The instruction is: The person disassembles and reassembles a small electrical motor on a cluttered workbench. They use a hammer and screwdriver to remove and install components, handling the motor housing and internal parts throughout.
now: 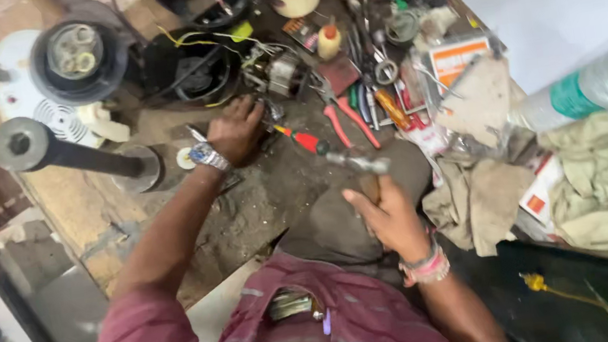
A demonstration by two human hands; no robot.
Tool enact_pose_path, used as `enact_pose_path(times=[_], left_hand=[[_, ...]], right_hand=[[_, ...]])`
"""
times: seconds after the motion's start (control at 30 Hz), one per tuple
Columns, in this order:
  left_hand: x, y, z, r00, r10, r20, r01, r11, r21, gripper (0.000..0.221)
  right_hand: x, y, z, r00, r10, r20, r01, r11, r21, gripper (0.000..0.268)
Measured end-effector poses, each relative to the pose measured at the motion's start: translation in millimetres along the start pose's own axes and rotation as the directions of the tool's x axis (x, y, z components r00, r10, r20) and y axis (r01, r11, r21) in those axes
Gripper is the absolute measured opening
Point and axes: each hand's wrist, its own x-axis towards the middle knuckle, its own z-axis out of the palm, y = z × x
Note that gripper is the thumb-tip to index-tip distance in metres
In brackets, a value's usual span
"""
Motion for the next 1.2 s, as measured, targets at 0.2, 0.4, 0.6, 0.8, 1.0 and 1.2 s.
enact_pose_path(times=[0.2,0.4,0.6,0.8,1.0,1.2], left_hand=[[-8.0,8.2,-3.4,0.998,-0.036,0.047,0.036,0.999,0.003,0.051],[-8.2,9.8,-9.2,0.999,-0.026,0.022,0.027,0.999,-0.038,0.053],[-15.9,15.9,-19.6,0.990,-0.134,-0.047,0.118,0.959,-0.257,0.080],[-26.8,29.2,-24.4,0.938,-0.346,-0.014,0.312,0.863,-0.398,0.109],[-25.7,29.1,-27.2,0.891,-0.442,-0.101,0.320,0.770,-0.552,0.094],[-33.6,12.0,-29.4,0.577,-0.760,0.297,0.049,-0.331,-0.942,0.052]], right_hand=[[5.2,13.3,10.2,0.948,-0.161,-0.275,0.157,0.987,-0.038,0.023],[47.4,-1.7,44.5,0.954,-0.271,-0.130,0.293,0.933,0.207,0.038],[42.9,-13.6,49.7,0.920,-0.296,-0.255,0.376,0.849,0.371,0.032],[4.5,-25.3,12.0,0.890,-0.272,-0.367,0.314,0.948,0.058,0.025],[15.7,-32.4,7.3,0.927,-0.172,-0.333,0.183,0.983,0.002,0.026],[16.1,-34.5,5.1,0.928,-0.197,-0.316,0.189,0.980,-0.055,0.027]])
